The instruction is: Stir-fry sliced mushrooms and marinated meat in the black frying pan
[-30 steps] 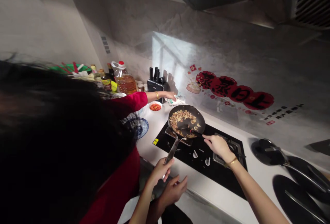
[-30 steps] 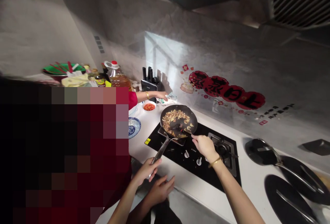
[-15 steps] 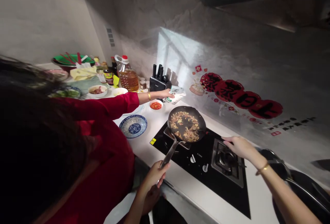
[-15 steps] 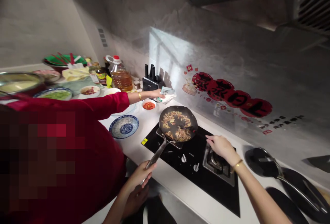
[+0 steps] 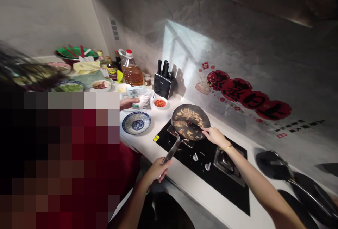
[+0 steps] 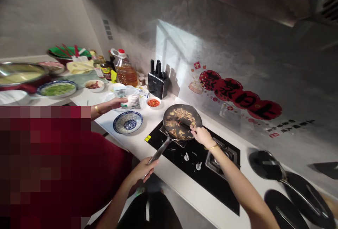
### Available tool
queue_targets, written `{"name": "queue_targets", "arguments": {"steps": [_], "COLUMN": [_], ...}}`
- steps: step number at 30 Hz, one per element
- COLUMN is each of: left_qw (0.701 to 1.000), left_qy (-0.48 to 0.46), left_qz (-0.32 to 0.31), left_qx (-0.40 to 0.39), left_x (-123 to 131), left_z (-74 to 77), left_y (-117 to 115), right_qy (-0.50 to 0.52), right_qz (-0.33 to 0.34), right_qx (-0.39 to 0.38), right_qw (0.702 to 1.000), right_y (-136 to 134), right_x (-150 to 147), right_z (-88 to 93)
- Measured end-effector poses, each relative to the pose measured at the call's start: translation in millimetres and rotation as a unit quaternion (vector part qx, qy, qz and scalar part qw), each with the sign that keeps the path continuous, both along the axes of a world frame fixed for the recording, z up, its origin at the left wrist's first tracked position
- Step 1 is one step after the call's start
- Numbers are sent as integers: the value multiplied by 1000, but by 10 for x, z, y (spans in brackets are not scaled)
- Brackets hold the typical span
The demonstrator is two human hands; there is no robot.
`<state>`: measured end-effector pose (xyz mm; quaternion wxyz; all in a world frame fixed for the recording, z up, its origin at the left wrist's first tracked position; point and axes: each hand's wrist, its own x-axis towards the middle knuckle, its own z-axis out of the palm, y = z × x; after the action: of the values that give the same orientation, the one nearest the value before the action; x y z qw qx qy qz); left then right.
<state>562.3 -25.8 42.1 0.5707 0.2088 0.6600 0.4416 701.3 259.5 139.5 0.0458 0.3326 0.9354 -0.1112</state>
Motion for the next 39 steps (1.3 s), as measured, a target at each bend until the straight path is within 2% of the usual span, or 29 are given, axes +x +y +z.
{"name": "queue_targets", "arguments": {"steps": [3,6,8,10,12,14,16,20,22,24,28,30,32,35,37,39], "left_qw": [1000,1000,1000,1000,1000,1000,1000,1000,1000,1000,1000,1000,1000,1000,1000,1000], "left_qy": [-15,-22,-24,-21,-13,-4,-4,-17,-19,-18,-16,-18,-18,-9,0,11], "left_qz": [-1,-4,-3,-2,-2,-1,-2,0,4,6,2,-1,1,5,0,-6], "left_qx": [3,3,4,5,5,4,7,13,17,22,21,22,21,24,22,9], "left_x": [-2,-6,-7,-6,-3,-1,-1,0,3,5,0,-6,-10,-5,0,3], "left_z": [-18,-27,-22,-4,22,47,59,48,44,49,60,57,52,54,60,68], "left_y": [6,14,15,11,5,-1,-2,1,1,-1,-4,-6,-11,-21,-16,14], "right_qy": [-53,-73,-80,-90,-98,-98,-90,-99,-119,-107,-13,12,5,-47,-75,-87], "right_qz": [20,36,60,62,28,-21,-48,-12,1,-3,-57,-29,39,105,93,58], "right_qx": [55,54,60,102,139,130,86,14,10,21,15,-4,5,56,77,68], "right_qw": [997,995,993,989,985,986,991,995,993,994,998,999,999,992,990,992], "right_y": [-8,-11,-46,-92,-104,-40,104,462,551,526,247,106,20,16,77,139], "right_x": [506,883,868,644,344,145,168,698,879,833,249,14,-2,381,745,1036], "right_z": [285,461,417,259,74,-26,29,437,544,463,7,-99,-33,269,439,463]}}
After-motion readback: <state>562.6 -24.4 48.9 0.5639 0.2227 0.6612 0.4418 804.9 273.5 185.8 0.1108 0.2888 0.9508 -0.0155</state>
